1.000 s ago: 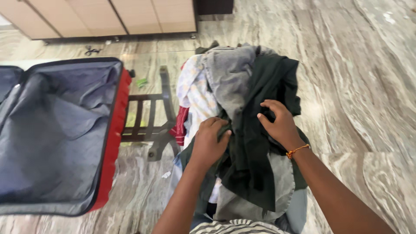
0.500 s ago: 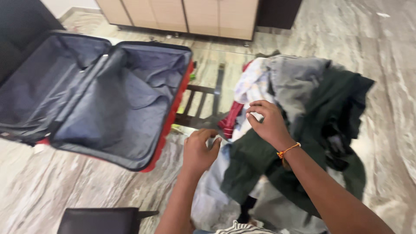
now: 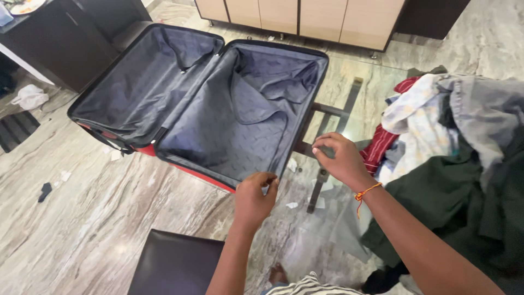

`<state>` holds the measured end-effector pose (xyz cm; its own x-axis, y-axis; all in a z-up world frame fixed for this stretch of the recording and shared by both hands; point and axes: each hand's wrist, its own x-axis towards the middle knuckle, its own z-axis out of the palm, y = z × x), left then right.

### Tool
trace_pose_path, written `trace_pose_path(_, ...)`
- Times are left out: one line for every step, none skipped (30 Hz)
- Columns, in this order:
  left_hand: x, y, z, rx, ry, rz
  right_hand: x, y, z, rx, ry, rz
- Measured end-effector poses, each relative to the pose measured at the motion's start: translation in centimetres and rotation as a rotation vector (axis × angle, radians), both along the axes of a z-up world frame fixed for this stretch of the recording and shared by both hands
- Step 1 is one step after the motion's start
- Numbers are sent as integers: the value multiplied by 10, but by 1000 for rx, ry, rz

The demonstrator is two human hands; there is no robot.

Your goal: The person picks up a green shirt and a pair of gray jeans from a pile on the floor, places them and a small bag into a red suitcase, then zips the inner compartment and the outer shell of the suitcase before closing it.

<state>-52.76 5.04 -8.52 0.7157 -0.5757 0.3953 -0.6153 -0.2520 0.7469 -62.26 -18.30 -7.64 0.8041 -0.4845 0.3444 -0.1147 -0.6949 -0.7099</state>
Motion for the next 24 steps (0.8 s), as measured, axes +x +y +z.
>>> trace_pose_path(9,6,-2,-2,-2,-3,8,5,-1,8,3,-3)
trace_pose_path(17,14,-3,-3,-2,-2,16,11,-2,17,7,0)
trace_pose_path(24,21,-3,-5,-3,0,22,17,-3,26,11,3)
trace_pose_path(31,28,-3,1,10,-13,30,22,-3,25,7,-3)
trace_pose_path(37,33,-2,6,23,-27,37,28,-3,24,2,-8)
trace_pose_path(42,39,-2,11,38,-43,44,34,-4,24,-1,-17)
trace_pose_path(48,45,-2,24,51,-37,50,40,-4,29,17,-15)
trace_pose_path(53,50,-2,36,68,-34,55,44,-4,34,38,-15)
trace_pose_path(57,53,-2,48,86,-31,59,48,-3,39,60,-16)
trace_pose_path(62,55,-3,46,97,-29,63,51,-3,64,112,-31)
trace_pose_path(66,56,-4,44,109,-26,67,54,-4,88,164,-45)
trace_pose_path(70,58,-5,43,122,-16,72,57,-6,113,217,-52)
trace_pose_path(71,59,-6,30,117,-20,76,57,-7,93,186,-38)
trace_pose_path(74,61,-7,20,107,-18,81,55,-8,77,150,-18)
trace_pose_path(77,61,-7,10,96,-16,87,54,-10,61,114,3)
trace_pose_path(80,61,-8,17,94,-23,92,52,-12,51,118,6)
trace_pose_path(84,60,-9,23,92,-30,97,48,-14,42,122,10)
trace_pose_path(89,57,-9,27,85,-41,103,44,-15,30,121,10)
trace_pose_path(94,54,-10,28,92,-38,108,41,-16,35,121,8)
trace_pose_path(101,51,-10,28,95,-36,116,39,-17,41,117,5)
trace_pose_path(107,48,-11,29,99,-34,123,35,-17,46,114,2)
trace_pose_path(113,45,-11,41,93,-38,130,32,-18,68,120,11)
trace_pose_path(120,42,-12,53,88,-42,137,30,-18,90,126,19)
trace_pose_path(126,39,-13,65,84,-46,144,26,-19,111,134,26)
